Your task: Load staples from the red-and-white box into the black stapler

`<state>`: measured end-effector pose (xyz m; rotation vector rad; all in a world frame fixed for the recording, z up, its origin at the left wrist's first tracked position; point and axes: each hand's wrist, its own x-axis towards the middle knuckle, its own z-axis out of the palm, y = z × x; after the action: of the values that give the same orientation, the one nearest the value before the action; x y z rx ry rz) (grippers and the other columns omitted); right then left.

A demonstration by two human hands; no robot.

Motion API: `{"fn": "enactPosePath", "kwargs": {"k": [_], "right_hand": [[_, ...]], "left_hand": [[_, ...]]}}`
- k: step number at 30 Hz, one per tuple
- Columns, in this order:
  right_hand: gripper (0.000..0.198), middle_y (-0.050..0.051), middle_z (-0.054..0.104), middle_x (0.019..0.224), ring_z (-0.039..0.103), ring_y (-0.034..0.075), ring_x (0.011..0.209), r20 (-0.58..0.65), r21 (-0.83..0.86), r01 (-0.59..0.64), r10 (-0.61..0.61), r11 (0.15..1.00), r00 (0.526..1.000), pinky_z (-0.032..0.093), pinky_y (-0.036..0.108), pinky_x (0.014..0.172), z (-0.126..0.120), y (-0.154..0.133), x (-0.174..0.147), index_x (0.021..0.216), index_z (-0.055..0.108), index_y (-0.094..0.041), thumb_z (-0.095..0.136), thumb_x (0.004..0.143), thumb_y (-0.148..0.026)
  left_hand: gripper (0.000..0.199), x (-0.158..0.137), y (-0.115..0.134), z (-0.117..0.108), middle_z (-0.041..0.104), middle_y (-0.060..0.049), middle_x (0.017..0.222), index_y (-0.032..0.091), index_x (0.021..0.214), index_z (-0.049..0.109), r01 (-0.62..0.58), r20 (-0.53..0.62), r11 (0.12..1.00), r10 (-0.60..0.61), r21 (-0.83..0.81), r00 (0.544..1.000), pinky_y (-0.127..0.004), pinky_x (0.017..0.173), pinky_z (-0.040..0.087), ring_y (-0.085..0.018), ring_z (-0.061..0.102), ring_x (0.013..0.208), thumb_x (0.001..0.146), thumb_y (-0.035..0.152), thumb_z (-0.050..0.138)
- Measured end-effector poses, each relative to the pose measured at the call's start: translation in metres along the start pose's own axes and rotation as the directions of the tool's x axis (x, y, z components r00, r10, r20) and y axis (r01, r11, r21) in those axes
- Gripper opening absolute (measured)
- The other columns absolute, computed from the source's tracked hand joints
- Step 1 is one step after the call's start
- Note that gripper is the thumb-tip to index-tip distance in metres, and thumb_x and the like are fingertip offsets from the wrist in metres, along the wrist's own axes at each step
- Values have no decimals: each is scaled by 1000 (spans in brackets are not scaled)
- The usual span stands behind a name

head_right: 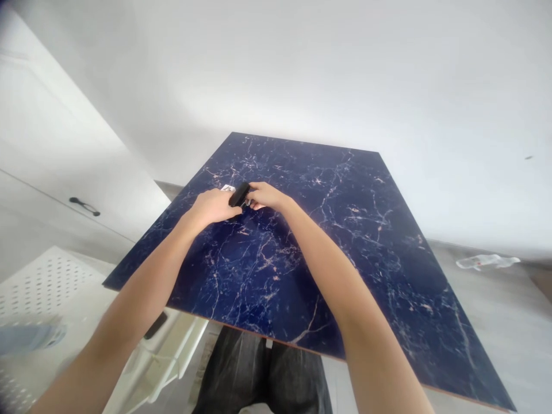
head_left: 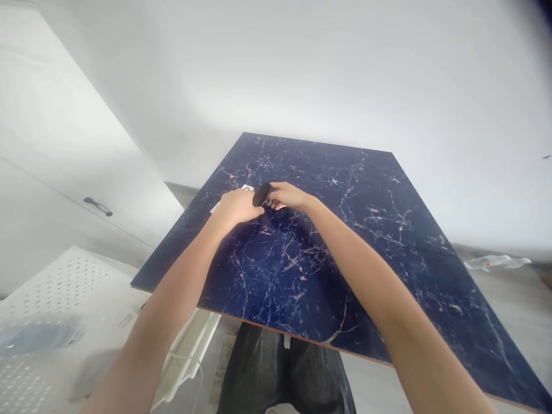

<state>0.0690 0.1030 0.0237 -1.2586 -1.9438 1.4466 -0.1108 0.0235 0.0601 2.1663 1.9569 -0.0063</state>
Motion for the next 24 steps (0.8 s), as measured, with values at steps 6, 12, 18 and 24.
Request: {"fn": "enactPosePath", "kwargs": {"k": [6,12,18,24], "right_hand": [[30,9,79,84,74,20,66,-222,-109,-103,77,989,972,63,34,73,13,5,-7,122,69,-14,68,93,-21],[24,8,79,80,75,21,60,-239,-200,-98,48,975,970,60,31,75,38,-7,-15,95,72,-19,60,100,-39],[21,5,80,81,78,21,74,-221,-246,-99,43,964,974,58,29,78,42,-9,-24,111,70,-18,59,94,-24],[28,4,82,107,78,21,97,-143,-302,-5,-40,953,989,55,31,97,49,-8,-43,113,72,-20,66,86,-14]], "left_hand": [[53,3,2,3,75,-18,110,21,122,71,89,-108,996,-90,-20,990,-46,89,54,-40,71,103,90,62,62],[61,1,-36,-19,75,-17,119,22,124,70,244,-195,967,-254,-76,947,-46,92,52,-40,69,113,104,61,28],[62,3,-76,-28,72,-10,136,26,139,65,108,261,994,-112,29,959,-32,86,52,-31,71,112,81,48,68],[57,1,-79,-26,73,-11,133,26,133,68,210,99,974,-217,83,971,-33,83,52,-32,71,114,79,40,71]]}}
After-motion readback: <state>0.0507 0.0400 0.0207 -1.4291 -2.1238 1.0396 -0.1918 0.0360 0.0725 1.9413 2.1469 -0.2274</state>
